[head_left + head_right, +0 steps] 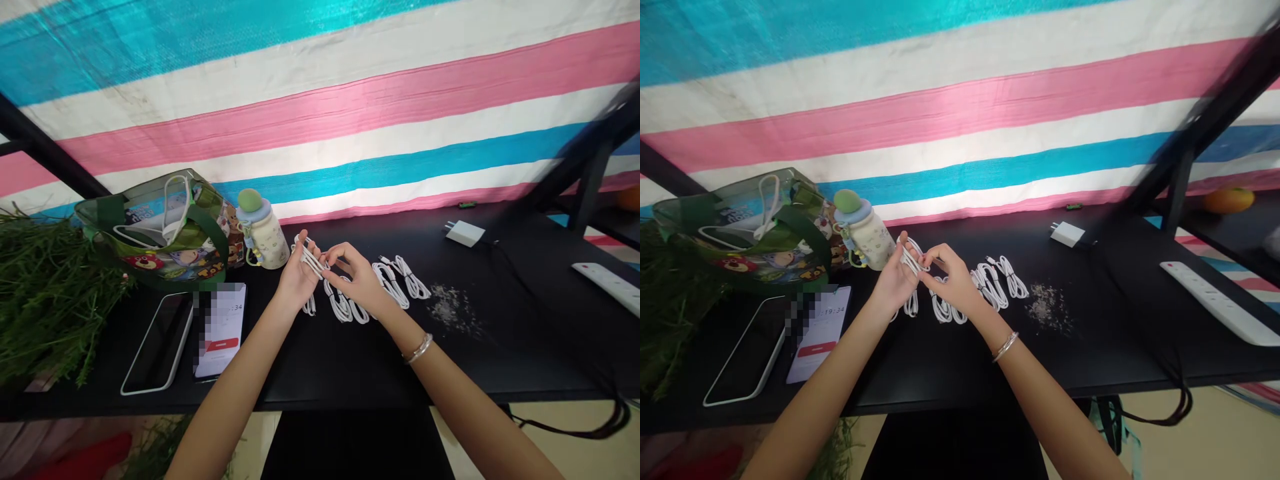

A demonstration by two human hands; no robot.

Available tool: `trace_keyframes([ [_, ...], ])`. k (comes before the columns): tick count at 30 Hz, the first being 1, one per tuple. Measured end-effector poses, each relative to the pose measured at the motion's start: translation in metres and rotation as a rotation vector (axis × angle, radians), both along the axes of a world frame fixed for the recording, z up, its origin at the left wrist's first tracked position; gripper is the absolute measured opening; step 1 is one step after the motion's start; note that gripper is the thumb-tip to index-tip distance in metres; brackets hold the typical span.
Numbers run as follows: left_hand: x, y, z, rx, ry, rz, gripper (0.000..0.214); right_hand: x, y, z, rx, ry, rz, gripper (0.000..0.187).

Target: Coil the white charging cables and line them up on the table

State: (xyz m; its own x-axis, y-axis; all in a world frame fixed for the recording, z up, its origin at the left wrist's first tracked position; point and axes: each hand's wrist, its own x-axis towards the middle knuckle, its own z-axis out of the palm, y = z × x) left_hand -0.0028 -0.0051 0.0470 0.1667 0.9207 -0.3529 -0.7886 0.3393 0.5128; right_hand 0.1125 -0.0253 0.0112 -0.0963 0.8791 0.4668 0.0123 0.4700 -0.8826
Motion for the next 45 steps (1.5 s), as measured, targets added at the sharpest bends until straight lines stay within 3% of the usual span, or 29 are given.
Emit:
trace_keyframes([
  [6, -0.0003, 0.0026, 0.0007, -0.014, 0.013, 0.022, 0.032, 0.0033, 0.0015, -0.0015, 0.041, -0.175, -0.101, 0.005],
  [18, -0.0025, 0.0021, -0.0007, 0.022, 0.016, 0.002, 0.028, 0.0028, 0.0001, -0.0019, -0.025, -0.163, -0.108, 0.017],
  [26, -0.0025, 0.002, 0.0003, 0.027, 0.029, -0.012, 0.037, 0.0015, -0.0005, -0.0025, 0.028, -0.21, -0.105, 0.015],
  [45, -0.0027, 0.0, 0.0024, 0.036, 0.067, -0.003, 0.039, 0.0049, 0.002, -0.0028, -0.047, -0.148, -0.113, 0.018],
])
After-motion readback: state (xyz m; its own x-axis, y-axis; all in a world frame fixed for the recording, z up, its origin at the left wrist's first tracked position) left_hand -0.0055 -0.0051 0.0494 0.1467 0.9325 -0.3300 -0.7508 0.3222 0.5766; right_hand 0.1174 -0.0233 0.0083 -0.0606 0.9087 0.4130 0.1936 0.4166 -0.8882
